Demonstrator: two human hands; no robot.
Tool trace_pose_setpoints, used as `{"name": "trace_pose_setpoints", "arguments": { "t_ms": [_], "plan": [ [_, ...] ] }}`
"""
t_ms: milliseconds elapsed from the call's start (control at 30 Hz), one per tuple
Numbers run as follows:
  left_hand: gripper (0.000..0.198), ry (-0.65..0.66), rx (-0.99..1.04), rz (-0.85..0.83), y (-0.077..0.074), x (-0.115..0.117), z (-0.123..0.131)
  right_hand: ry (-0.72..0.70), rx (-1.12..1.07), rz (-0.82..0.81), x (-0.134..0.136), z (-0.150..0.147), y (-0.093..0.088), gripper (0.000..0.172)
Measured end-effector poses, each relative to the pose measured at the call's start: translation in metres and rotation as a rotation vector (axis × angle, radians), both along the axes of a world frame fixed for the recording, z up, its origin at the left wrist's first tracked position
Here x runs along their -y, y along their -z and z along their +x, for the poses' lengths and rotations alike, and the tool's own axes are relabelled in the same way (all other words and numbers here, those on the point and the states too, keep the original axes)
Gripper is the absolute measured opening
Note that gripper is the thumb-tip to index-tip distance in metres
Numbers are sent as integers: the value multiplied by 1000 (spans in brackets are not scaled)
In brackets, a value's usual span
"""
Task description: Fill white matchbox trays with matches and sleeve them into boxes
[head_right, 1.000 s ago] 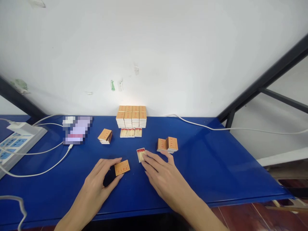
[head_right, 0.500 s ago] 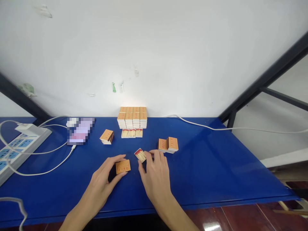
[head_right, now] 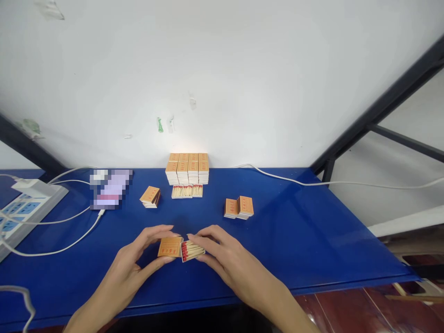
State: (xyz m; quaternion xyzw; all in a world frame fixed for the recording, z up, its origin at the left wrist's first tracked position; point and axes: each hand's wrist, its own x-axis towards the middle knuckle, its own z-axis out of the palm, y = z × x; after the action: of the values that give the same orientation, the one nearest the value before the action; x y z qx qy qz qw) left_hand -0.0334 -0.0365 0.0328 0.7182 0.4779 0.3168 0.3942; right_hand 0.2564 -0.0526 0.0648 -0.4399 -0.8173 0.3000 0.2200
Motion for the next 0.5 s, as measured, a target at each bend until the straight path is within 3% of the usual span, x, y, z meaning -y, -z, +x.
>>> {"name": "trace_pose_setpoints", "arguments": {
  "t_ms": [200, 500],
  "plan": [
    [52, 82, 15, -37, -4, 2, -5, -59, 44, -24, 2, -1, -8, 45],
    [53, 109, 83, -69, -9, 1, -5, -48, 163, 211, 9, -7, 1, 54]
  ]
}}
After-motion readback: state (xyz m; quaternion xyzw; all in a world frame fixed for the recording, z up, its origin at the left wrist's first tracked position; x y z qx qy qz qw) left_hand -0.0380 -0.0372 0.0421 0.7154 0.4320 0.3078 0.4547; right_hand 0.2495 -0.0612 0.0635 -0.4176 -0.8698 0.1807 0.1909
